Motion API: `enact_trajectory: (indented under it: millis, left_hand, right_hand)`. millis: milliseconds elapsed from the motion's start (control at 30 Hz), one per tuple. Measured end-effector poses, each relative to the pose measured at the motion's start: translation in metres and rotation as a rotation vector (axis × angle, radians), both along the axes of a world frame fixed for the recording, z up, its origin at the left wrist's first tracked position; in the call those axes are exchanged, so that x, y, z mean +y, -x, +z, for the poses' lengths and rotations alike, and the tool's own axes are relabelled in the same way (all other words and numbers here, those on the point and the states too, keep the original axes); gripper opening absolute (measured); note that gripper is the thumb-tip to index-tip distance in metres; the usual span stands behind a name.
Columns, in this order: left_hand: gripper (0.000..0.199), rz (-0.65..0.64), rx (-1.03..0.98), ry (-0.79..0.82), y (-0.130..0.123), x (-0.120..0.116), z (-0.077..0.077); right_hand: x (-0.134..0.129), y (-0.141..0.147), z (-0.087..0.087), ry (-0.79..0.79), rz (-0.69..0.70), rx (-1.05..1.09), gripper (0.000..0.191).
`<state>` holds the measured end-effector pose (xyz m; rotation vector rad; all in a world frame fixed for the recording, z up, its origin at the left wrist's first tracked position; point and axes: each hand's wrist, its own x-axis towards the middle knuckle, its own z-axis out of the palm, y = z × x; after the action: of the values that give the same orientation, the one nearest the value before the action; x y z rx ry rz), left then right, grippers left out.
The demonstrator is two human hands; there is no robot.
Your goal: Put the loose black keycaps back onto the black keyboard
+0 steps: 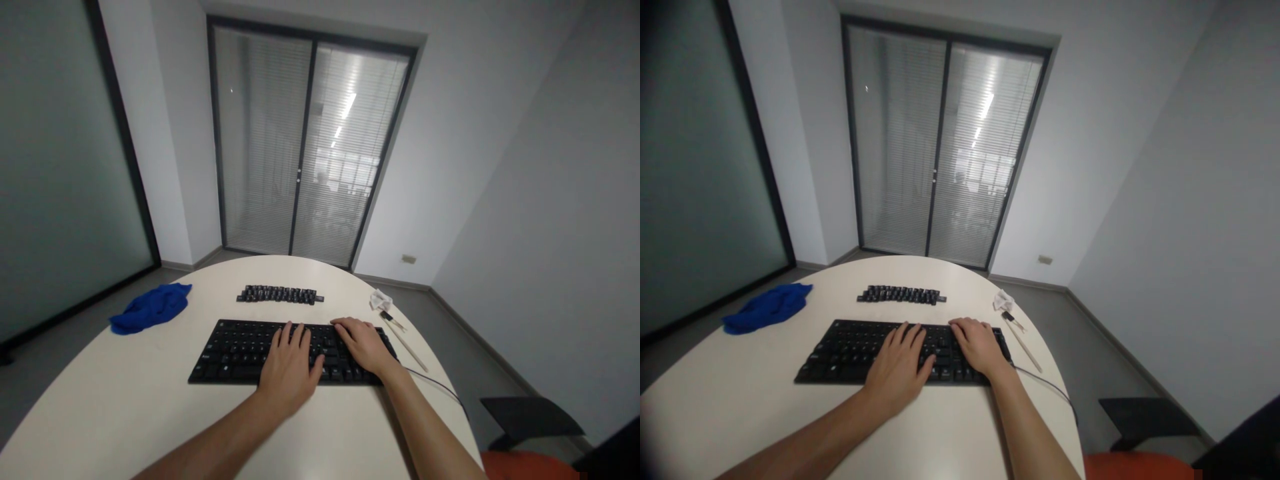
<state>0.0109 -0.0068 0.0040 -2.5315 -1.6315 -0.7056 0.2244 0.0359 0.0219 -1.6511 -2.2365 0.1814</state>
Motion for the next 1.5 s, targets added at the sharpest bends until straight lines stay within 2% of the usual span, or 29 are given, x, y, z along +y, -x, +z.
enact_trajectory:
  millis: [167,300,433,633,800,1000,1233,1367,1500]
  left_hand:
    - [0.054,0.003,-0.017,0.000,-0.001,0.001,-0.003]
    - [0.053,0.011,-0.036,-0.002,-0.001,0.001,-0.005]
    - [0.052,0.010,-0.041,0.012,-0.001,0.001,-0.003]
    - [0.051,0.011,-0.058,-0.004,-0.002,0.002,-0.004]
    - [0.052,0.012,-0.060,0.001,-0.002,0.002,-0.005]
    - [0.053,0.010,-0.061,0.013,-0.002,0.002,-0.004]
    - [0.052,0.013,-0.063,0.015,-0.002,0.003,-0.006]
    - [0.052,0.011,-0.059,0.027,-0.002,0.003,-0.005]
    - [0.054,0.014,-0.083,0.050,-0.002,0.002,-0.001]
  right_hand:
    - [0.001,0.003,0.004,0.011,-0.009,0.004,0.039]
    - [0.008,0.012,0.012,0.023,-0.091,-0.060,0.039]
    - [0.031,0.026,0.020,0.020,-0.155,-0.140,0.026]
    - [0.071,0.052,0.027,-0.042,-0.150,-0.252,0.023]
    - [0.086,0.070,0.022,-0.060,-0.148,-0.321,0.026]
    - [0.091,0.075,0.015,-0.072,-0.157,-0.360,0.026]
    - [0.089,0.073,0.016,-0.090,-0.130,-0.376,0.025]
    - [0.083,0.070,0.018,-0.088,-0.124,-0.351,0.023]
    - [0.065,0.060,0.026,-0.080,-0.142,-0.274,0.022]
